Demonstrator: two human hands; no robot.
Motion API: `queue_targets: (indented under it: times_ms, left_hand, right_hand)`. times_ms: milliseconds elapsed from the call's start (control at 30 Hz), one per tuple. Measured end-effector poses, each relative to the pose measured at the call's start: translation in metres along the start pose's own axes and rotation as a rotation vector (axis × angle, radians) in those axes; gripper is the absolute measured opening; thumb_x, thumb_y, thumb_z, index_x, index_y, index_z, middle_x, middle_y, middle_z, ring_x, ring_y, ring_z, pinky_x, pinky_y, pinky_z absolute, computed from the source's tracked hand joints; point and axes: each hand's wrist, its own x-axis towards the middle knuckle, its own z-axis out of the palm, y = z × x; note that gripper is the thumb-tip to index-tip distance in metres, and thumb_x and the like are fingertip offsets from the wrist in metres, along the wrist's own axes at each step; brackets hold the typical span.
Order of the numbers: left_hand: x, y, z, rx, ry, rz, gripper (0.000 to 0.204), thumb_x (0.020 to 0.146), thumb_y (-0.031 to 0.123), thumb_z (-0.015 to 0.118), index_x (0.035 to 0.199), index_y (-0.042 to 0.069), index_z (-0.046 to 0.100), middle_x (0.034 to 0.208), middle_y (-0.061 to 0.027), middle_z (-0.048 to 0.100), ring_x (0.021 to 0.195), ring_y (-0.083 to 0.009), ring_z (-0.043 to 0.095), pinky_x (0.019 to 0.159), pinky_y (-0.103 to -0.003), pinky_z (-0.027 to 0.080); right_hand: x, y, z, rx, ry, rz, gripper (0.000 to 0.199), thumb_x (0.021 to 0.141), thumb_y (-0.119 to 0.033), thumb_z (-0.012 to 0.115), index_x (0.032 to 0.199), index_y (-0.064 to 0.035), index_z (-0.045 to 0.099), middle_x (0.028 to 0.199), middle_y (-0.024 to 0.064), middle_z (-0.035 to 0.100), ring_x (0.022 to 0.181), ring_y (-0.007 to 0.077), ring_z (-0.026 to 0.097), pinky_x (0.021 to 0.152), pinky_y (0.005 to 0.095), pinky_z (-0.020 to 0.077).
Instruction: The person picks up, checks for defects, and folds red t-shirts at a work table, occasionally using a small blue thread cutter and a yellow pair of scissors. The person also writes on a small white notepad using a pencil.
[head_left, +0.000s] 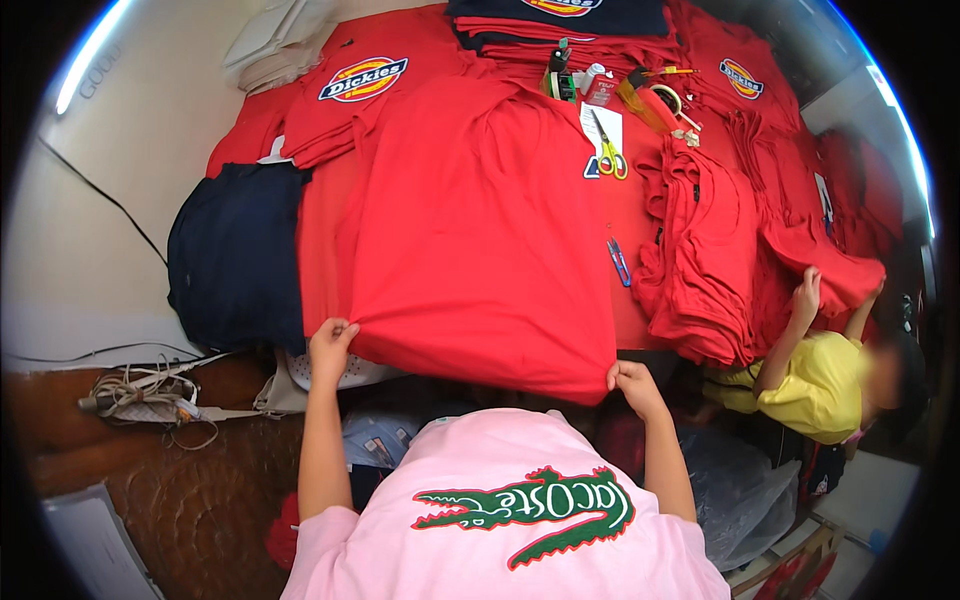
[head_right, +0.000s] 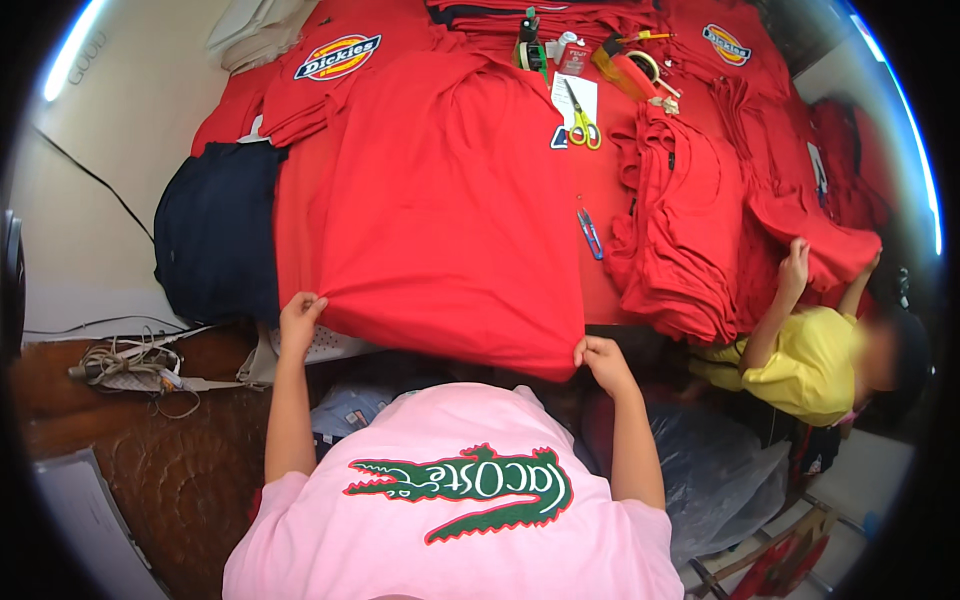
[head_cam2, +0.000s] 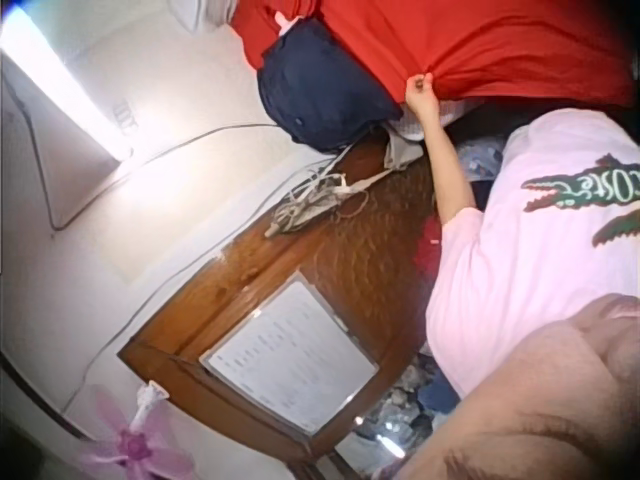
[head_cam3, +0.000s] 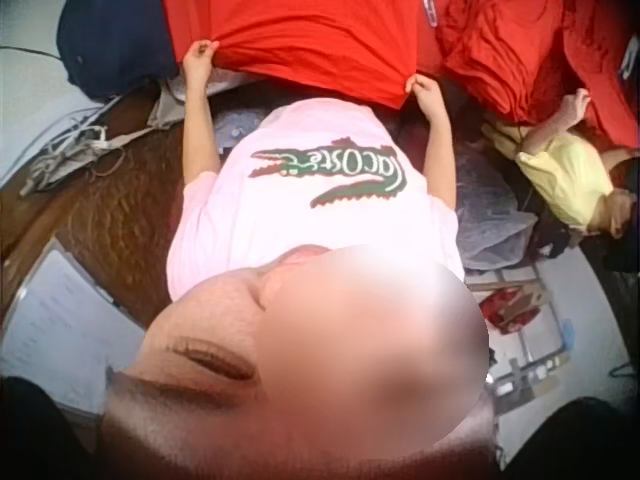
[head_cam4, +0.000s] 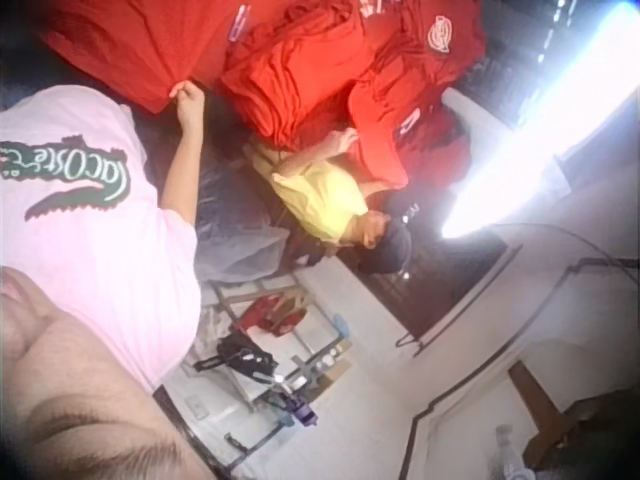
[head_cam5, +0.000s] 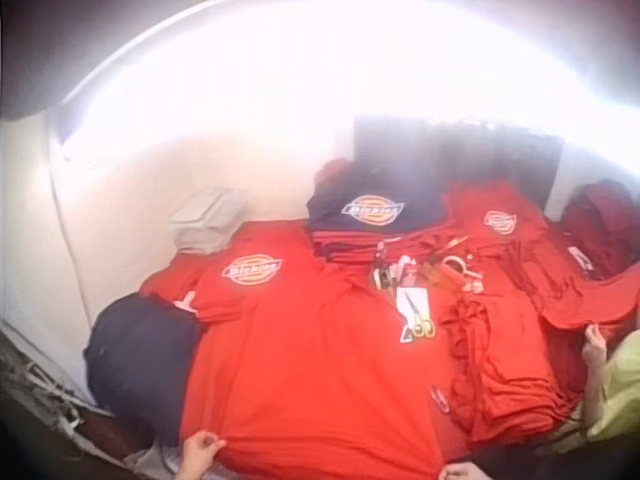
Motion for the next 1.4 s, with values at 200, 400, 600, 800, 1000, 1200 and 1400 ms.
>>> queue_targets:
  times_ms: [200, 400, 600, 800, 1000, 1200, 1400]
  left_hand:
    - [-0.035, 0.001, -0.089, -0.014, -0.268, -0.304, 0.017, 0.087, 0.009, 0.083, 0.091, 0.001, 0.068, 0.08, -0.0036, 0.07, 0.075, -0.0128, 0.062, 0.075, -0.029, 0.049]
    - [-0.01, 0.029, -0.028, 0.696, 0.029, 0.299, 0.039, 0.083, 0.014, 0.082, 0.115, -0.001, 0.065, 0.12, -0.0215, 0.069, 0.11, -0.0415, 0.066, 0.094, -0.048, 0.052]
    - [0.014, 0.095, 0.138, 0.703, -0.379, 0.879, 0.065, 0.098, 0.025, 0.068, 0.156, 0.006, 0.045, 0.166, -0.0171, 0.039, 0.155, -0.036, 0.035, 0.127, -0.051, 0.027]
    - [0.082, 0.067, 0.126, 0.912, -0.28, 0.799, 0.087, 0.095, 0.062, 0.064, 0.165, 0.02, 0.037, 0.175, -0.0135, 0.022, 0.161, -0.0376, 0.02, 0.128, -0.059, 0.018]
    - [0.099, 0.067, 0.104, 0.946, -0.26, 0.743, 0.084, 0.097, 0.057, 0.064, 0.166, 0.018, 0.035, 0.177, -0.0119, 0.018, 0.162, -0.0365, 0.018, 0.129, -0.058, 0.015]
    - [0.1, 0.109, 0.142, 0.597, -0.198, 0.839, 0.043, 0.094, 0.029, 0.076, 0.131, 0.011, 0.068, 0.145, -0.0114, 0.056, 0.136, -0.0343, 0.049, 0.119, -0.055, 0.031]
    - [0.11, 0.146, 0.22, 0.385, -0.32, 0.851, 0.023, 0.091, 0.015, 0.077, 0.112, 0.006, 0.077, 0.109, -0.0091, 0.067, 0.105, -0.03, 0.065, 0.099, -0.045, 0.049]
  right_hand:
    - [-0.035, 0.008, 0.021, -0.111, -0.258, 0.122, 0.018, 0.075, 0.007, 0.058, 0.071, -0.0024, 0.072, 0.075, 0.0034, 0.066, 0.077, 0.0164, 0.064, 0.083, 0.0295, 0.0491]
    - [0.018, -0.019, 0.035, -0.52, 0.475, -0.083, 0.015, 0.089, 0.003, 0.061, 0.095, -0.0017, 0.073, 0.091, 0.0178, 0.071, 0.091, 0.0345, 0.071, 0.082, 0.0419, 0.056]
    - [0.127, -0.12, 0.14, -0.702, 0.439, -0.584, 0.053, 0.098, -0.017, 0.066, 0.148, -0.0055, 0.053, 0.154, 0.0203, 0.051, 0.144, 0.0376, 0.047, 0.12, 0.0481, 0.0373]
    - [0.157, -0.097, 0.136, -1.181, 0.103, -0.508, 0.08, 0.104, -0.048, 0.056, 0.167, -0.0086, 0.027, 0.175, 0.0174, 0.022, 0.162, 0.0339, 0.021, 0.131, 0.0503, 0.0188]
    - [0.176, -0.094, 0.062, -1.158, 0.507, -0.392, 0.063, 0.101, -0.025, 0.061, 0.159, -0.0093, 0.043, 0.166, 0.0156, 0.04, 0.154, 0.0338, 0.035, 0.127, 0.0497, 0.0274]
    - [0.173, -0.09, 0.0, -0.97, 0.964, -0.362, 0.045, 0.089, -0.001, 0.067, 0.134, -0.0028, 0.063, 0.127, 0.0193, 0.066, 0.114, 0.0392, 0.062, 0.099, 0.0472, 0.0509]
    - [0.181, -0.079, -0.018, -1.146, 0.836, -0.347, 0.026, 0.09, -0.016, 0.071, 0.111, -0.0007, 0.071, 0.095, 0.0184, 0.063, 0.092, 0.0386, 0.066, 0.08, 0.0484, 0.0558]
